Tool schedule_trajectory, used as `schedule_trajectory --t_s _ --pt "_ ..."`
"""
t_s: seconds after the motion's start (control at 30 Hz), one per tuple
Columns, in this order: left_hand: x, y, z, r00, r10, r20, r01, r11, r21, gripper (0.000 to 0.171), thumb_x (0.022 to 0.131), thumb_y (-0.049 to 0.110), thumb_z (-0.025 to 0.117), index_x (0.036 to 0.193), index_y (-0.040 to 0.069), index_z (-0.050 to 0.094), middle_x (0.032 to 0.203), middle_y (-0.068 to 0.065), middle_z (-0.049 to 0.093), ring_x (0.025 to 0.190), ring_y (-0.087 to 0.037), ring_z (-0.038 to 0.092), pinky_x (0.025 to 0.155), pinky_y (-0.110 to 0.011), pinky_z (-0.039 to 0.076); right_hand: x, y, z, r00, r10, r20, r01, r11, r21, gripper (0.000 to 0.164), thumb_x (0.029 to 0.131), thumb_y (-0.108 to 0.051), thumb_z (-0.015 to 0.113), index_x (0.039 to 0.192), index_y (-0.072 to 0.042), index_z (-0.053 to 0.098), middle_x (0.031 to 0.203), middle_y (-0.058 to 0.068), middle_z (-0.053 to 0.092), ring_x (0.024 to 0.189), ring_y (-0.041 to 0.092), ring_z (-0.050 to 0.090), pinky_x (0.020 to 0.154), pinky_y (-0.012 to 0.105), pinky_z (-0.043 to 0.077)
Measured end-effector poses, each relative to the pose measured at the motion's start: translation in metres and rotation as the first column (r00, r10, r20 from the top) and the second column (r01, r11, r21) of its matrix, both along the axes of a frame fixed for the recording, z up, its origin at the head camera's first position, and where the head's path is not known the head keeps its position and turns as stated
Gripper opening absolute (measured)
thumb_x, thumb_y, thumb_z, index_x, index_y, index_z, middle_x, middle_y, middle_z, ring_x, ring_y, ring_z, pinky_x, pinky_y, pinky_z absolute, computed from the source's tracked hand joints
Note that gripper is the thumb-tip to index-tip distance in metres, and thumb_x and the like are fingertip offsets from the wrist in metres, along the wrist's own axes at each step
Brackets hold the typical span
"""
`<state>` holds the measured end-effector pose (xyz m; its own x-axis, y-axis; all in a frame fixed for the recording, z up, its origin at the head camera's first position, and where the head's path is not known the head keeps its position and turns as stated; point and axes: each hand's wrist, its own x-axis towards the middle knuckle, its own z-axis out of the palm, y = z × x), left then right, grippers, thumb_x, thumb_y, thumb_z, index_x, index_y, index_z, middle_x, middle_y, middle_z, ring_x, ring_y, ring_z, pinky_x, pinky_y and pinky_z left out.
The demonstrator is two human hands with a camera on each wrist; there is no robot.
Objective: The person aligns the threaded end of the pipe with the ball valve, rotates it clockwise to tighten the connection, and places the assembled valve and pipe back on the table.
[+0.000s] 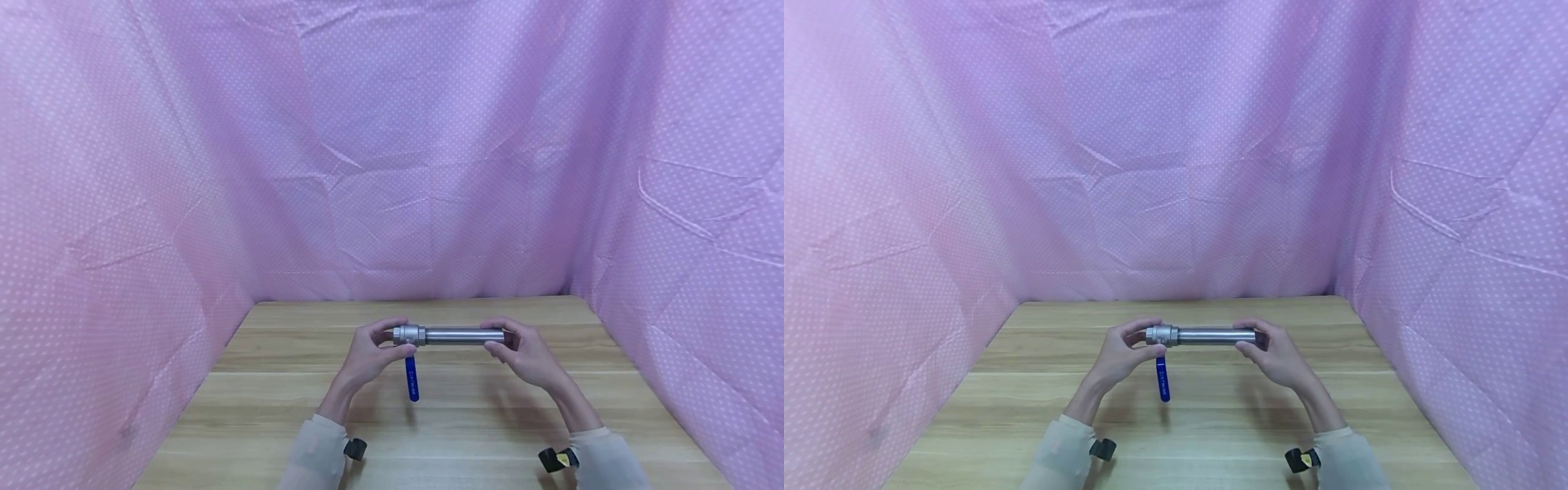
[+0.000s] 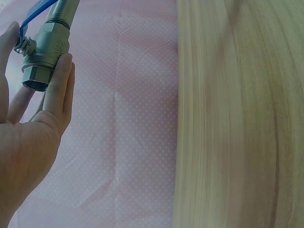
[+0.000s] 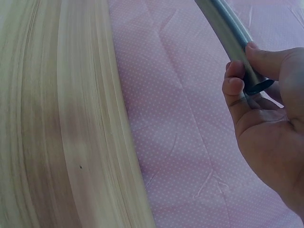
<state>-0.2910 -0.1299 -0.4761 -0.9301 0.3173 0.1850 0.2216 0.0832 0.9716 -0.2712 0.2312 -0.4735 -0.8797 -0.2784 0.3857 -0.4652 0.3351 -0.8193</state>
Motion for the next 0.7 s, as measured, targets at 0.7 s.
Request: schedule_trajectory --t_s 0.7 --pt "-0.0023 -0.0022 0.0006 1.000 -0.008 -0.015 0.007 1.000 -0.004 0.061 0.092 0.022 0.095 0.149 0.021 0.073 0.138 -0.013 0.077 0.121 -0.023 0.077 0.095 -0.030 0.069 -0.0017 -0.0006 0.0002 0.997 0.057 0.048 -0.056 0.998 -0.024 0.016 0.114 -0.010 0.065 0.125 0.000 0.073 0.080 0.005 0.068 0.065 0.005 0.060 0.052 0.025 0.052"
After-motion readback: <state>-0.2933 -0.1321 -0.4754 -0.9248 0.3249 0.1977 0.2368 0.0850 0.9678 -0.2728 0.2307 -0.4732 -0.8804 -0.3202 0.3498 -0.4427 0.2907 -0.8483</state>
